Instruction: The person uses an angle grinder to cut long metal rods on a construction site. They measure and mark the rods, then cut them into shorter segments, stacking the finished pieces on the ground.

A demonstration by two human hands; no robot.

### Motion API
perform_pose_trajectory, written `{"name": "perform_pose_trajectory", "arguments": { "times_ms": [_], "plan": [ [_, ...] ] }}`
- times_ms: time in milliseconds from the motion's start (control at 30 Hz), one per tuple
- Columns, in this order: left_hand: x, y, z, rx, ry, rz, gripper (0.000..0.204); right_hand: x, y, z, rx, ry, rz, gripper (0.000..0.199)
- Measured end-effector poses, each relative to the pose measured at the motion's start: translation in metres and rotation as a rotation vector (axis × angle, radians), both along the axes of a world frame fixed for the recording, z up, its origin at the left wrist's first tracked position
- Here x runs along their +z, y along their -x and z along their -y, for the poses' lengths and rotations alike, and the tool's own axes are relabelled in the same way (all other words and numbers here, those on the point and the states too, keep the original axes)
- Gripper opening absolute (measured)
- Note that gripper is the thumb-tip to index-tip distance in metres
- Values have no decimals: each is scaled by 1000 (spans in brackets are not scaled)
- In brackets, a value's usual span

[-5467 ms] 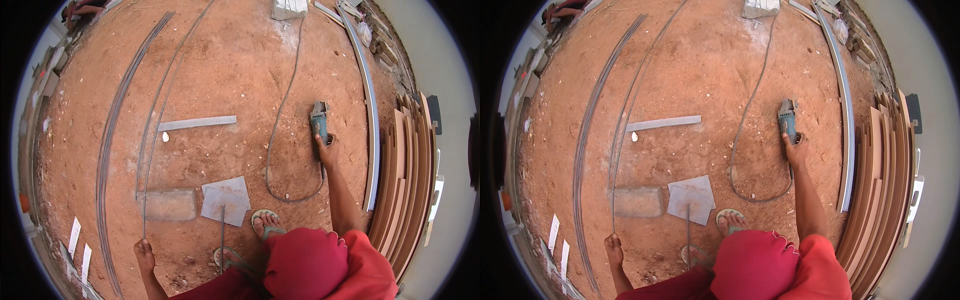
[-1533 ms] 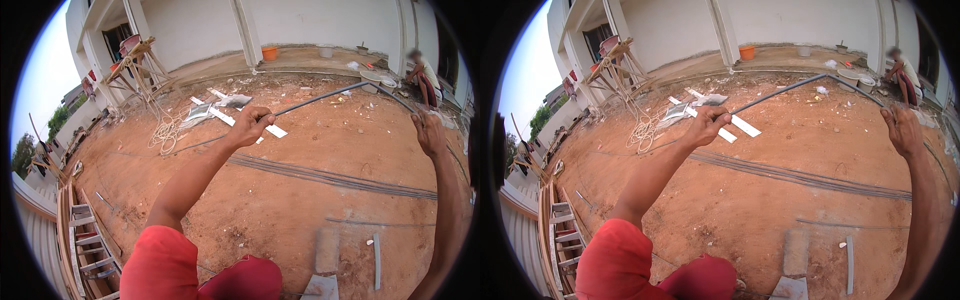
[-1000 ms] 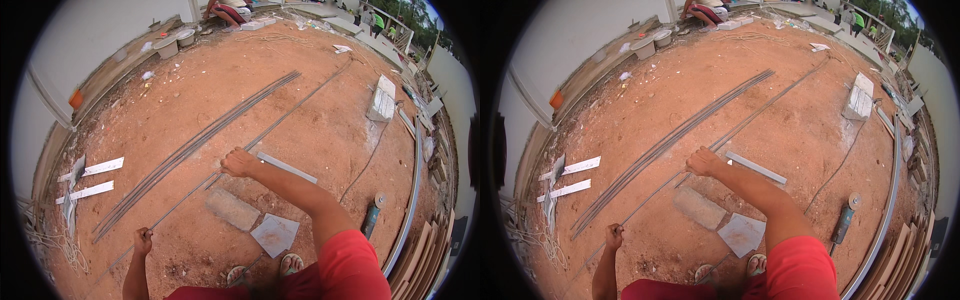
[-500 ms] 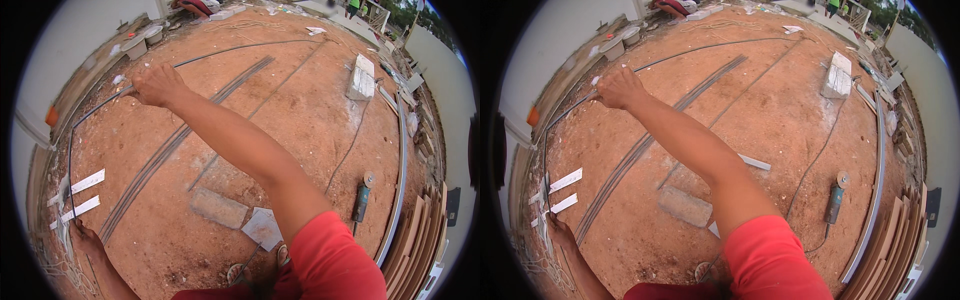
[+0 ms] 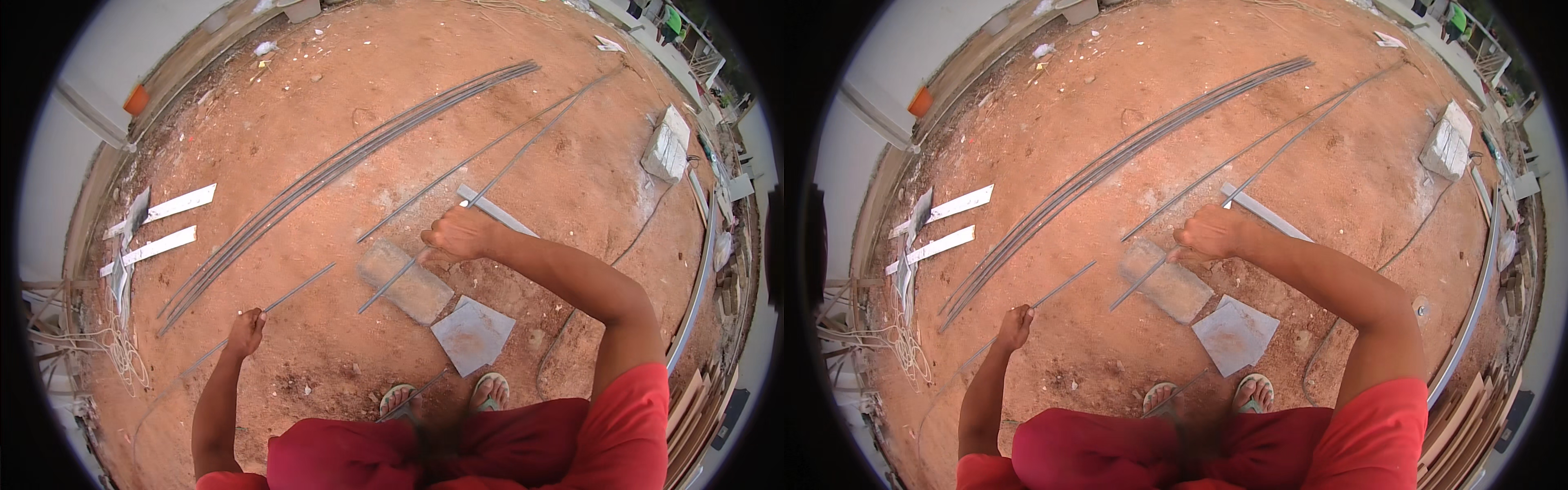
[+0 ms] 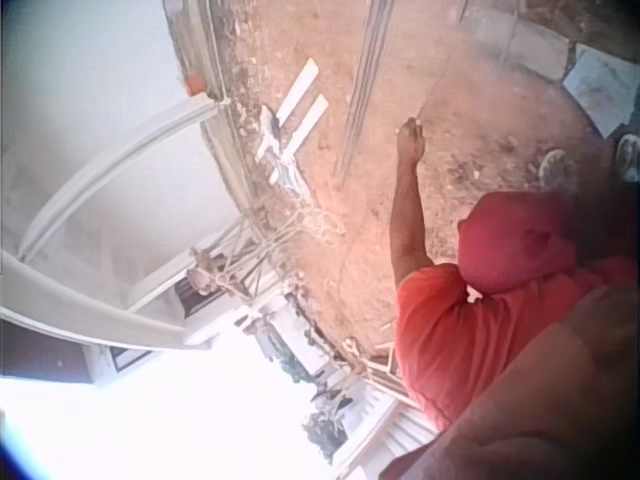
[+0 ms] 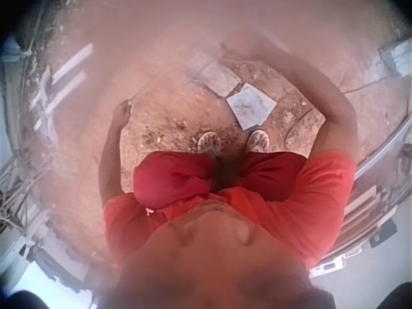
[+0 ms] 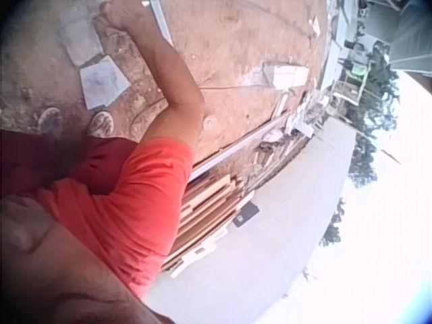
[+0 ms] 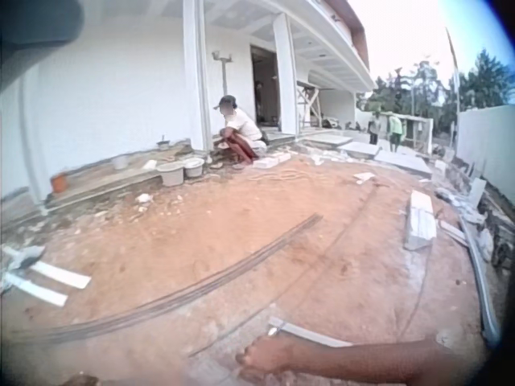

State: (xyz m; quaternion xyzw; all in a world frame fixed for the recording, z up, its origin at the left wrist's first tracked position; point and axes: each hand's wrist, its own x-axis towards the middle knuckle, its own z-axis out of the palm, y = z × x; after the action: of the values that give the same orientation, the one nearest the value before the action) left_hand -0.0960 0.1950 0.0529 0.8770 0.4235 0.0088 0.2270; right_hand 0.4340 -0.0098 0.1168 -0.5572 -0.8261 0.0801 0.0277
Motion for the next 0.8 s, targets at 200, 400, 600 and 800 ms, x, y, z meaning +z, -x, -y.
{"name": "perform_pose_trajectory", "arguments": {
  "times_ms": [200,400,600,800],
  "plan": [
    [-14,-22,-31,-83,-104,-120,28,-29,9,5,-139,-121,-154,59],
    [76,-164,-65,-140,-172,-43,27,-41,33,-27,-91,-232,-212,56],
    [149,-368,-11,-407,10,-230,44,-27,69,-61,-109,-263,-240,54],
    [89,-464,94,-303,608,-83,47,-15,108,-59,54,-354,-466,39]
  ]
}}
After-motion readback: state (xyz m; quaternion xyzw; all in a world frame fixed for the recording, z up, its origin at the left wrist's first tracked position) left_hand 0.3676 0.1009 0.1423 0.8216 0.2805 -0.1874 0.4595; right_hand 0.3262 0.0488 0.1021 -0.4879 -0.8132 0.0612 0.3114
